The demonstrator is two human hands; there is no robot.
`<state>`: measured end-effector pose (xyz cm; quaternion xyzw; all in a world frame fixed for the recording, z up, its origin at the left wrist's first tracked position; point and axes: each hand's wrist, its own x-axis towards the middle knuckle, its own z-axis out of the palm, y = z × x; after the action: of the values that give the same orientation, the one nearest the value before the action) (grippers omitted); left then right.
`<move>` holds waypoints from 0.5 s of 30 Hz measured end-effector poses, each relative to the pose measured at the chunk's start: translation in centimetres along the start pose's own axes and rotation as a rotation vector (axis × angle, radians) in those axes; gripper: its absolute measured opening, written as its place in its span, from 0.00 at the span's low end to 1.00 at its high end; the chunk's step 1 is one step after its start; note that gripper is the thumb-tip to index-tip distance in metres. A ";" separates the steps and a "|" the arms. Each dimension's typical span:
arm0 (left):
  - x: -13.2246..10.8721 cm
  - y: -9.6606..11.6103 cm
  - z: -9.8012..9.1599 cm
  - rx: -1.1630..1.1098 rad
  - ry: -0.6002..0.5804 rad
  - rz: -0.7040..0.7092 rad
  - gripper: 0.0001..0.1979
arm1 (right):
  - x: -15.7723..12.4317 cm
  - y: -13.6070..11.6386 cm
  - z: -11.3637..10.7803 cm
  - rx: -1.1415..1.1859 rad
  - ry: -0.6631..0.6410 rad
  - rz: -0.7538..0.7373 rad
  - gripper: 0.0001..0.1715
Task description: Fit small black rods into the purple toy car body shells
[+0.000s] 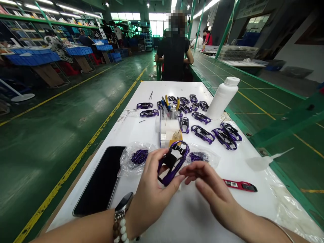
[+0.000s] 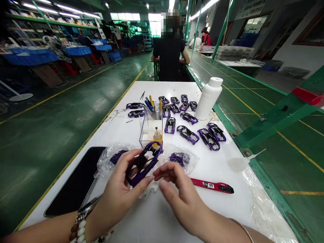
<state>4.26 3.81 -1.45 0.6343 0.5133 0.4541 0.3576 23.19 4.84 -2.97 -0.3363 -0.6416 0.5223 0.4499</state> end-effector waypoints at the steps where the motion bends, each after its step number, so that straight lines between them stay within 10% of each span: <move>1: -0.3 -0.1 0.2 0.029 -0.012 0.012 0.28 | -0.1 -0.2 0.4 0.001 -0.029 0.020 0.11; 9: -3.1 0.5 0.9 0.267 -0.419 0.211 0.56 | 0.3 -0.6 0.3 0.206 0.130 0.186 0.23; 15: -1.2 0.7 -0.6 0.300 -0.146 0.332 0.35 | 2.2 -2.2 -2.8 0.423 -0.108 0.489 0.26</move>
<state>3.82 2.46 -0.84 0.7873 0.4366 0.3780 0.2160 25.10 7.34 -0.17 -0.3513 -0.4422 0.7536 0.3364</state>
